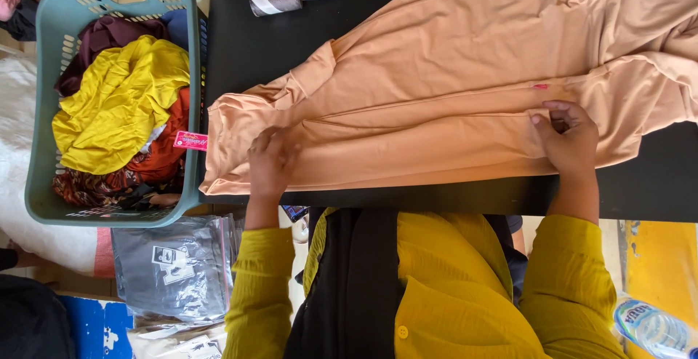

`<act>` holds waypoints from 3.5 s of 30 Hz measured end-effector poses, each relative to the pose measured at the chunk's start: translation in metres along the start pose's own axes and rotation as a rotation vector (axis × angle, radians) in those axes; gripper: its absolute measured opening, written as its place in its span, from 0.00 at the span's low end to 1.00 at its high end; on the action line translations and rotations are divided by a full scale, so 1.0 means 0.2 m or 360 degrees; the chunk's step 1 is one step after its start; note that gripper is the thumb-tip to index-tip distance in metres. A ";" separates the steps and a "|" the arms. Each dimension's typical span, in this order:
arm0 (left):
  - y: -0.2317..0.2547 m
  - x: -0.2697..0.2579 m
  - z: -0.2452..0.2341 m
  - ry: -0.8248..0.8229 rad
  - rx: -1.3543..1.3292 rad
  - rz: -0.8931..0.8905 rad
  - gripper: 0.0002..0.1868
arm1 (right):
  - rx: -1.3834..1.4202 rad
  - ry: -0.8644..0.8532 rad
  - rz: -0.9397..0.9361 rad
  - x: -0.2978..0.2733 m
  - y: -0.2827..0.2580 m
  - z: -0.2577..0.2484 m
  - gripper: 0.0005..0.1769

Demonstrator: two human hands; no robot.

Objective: Using a lint roller to clean a peach-colored garment and then folding it neatly on a table.

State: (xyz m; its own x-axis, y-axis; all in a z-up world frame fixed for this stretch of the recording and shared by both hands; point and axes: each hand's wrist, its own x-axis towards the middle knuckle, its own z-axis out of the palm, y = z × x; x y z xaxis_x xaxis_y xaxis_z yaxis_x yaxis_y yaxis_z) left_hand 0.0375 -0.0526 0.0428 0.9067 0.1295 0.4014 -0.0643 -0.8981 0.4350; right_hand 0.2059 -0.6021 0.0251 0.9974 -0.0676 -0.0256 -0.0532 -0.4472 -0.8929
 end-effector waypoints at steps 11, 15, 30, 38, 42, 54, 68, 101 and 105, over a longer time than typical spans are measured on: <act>-0.03 0.09 0.27 0.0251 -0.0092 -0.0615 0.04 | 0.0068 0.0269 -0.0179 -0.01 0.11 0.04 0.12; 0.04 0.05 0.11 0.0336 -0.0273 -0.0390 0.09 | -0.0084 0.0370 -0.0200 -0.02 0.10 0.08 0.10; -0.10 -0.44 -0.31 0.0592 -0.0277 -0.1718 0.33 | -0.0882 0.0142 -0.0865 -0.13 0.26 -0.16 0.16; -0.16 -0.27 -0.16 0.0245 0.0102 -0.1601 0.23 | -0.0990 0.0103 -0.0409 -0.15 0.16 -0.11 0.36; -0.29 -0.25 -0.17 0.0391 -0.0114 -0.1498 0.22 | -0.0963 0.0121 -0.0345 -0.14 0.16 -0.09 0.36; -1.03 -0.01 -0.91 0.1312 0.0819 -0.0306 0.13 | -0.0335 -0.0453 -0.0884 -0.30 -0.32 0.55 0.32; -0.03 -0.20 -0.15 0.0116 0.0142 0.0302 0.34 | -0.0864 0.0342 -0.0592 -0.19 0.13 0.03 0.29; 0.42 0.19 0.24 -0.0409 -0.0012 0.0344 0.25 | -0.0127 0.1180 -0.0710 0.11 0.57 -1.16 0.09; 0.40 0.19 0.33 -0.0521 0.0131 0.0200 0.21 | -0.0317 0.1222 -0.0171 0.02 0.72 -1.20 0.14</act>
State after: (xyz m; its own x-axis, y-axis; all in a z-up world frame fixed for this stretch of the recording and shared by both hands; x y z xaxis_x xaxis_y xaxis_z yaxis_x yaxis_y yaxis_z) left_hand 0.0950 -0.1477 0.0405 0.9802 -0.1134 0.1625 -0.1619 -0.9311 0.3270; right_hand 0.1898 -0.8810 0.0050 0.6891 -0.5778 0.4373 -0.0388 -0.6320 -0.7740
